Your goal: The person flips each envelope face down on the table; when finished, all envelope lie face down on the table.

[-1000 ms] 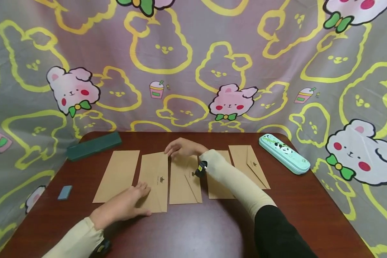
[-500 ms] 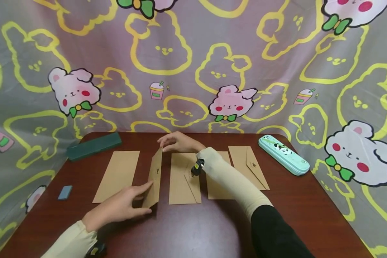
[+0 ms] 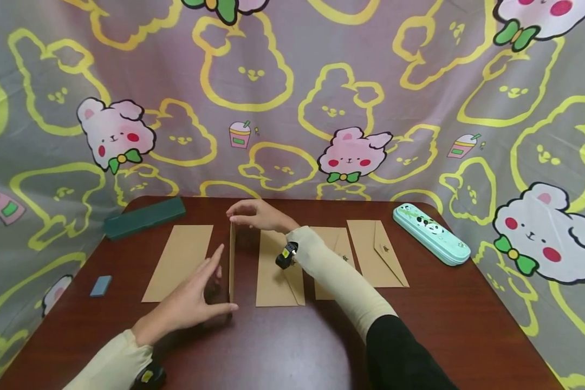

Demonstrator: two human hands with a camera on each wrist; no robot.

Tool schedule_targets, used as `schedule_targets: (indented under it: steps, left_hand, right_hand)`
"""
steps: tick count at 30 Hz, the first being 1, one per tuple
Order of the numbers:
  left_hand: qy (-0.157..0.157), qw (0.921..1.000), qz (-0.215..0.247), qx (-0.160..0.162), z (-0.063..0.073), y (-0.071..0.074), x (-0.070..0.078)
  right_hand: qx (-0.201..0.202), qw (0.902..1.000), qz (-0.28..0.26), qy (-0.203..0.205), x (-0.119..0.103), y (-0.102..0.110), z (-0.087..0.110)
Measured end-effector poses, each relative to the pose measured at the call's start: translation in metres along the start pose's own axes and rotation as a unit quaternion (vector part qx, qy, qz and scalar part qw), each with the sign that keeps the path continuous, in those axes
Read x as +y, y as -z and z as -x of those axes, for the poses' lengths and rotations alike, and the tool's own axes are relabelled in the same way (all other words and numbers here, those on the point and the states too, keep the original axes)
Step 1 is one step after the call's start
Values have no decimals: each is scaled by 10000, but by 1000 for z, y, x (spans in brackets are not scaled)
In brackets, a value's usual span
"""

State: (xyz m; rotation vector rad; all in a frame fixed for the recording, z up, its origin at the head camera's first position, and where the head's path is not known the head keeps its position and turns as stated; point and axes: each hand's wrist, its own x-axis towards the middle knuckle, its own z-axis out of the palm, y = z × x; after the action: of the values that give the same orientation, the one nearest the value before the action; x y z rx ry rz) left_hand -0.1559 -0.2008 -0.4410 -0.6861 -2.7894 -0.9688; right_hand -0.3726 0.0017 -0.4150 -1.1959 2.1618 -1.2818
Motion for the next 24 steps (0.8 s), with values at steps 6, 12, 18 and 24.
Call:
schedule_targets:
  steps: [6, 12, 18, 24]
  left_hand:
    - [-1181, 9915, 160, 520, -7, 11, 8]
    - [-1625, 9853, 368, 384, -10, 13, 9]
    - [-1779, 9824, 240, 508, -11, 17, 6]
    - [-2030, 9781, -121, 438, -12, 21, 3]
  right_hand:
    - [-50, 10000, 26, 29, -2, 2, 1]
    - [-8, 10000, -83, 3, 4, -2, 5]
    - [-77, 9980, -426, -452, 19, -18, -4]
    - [90, 9886, 1140, -981, 27, -32, -8]
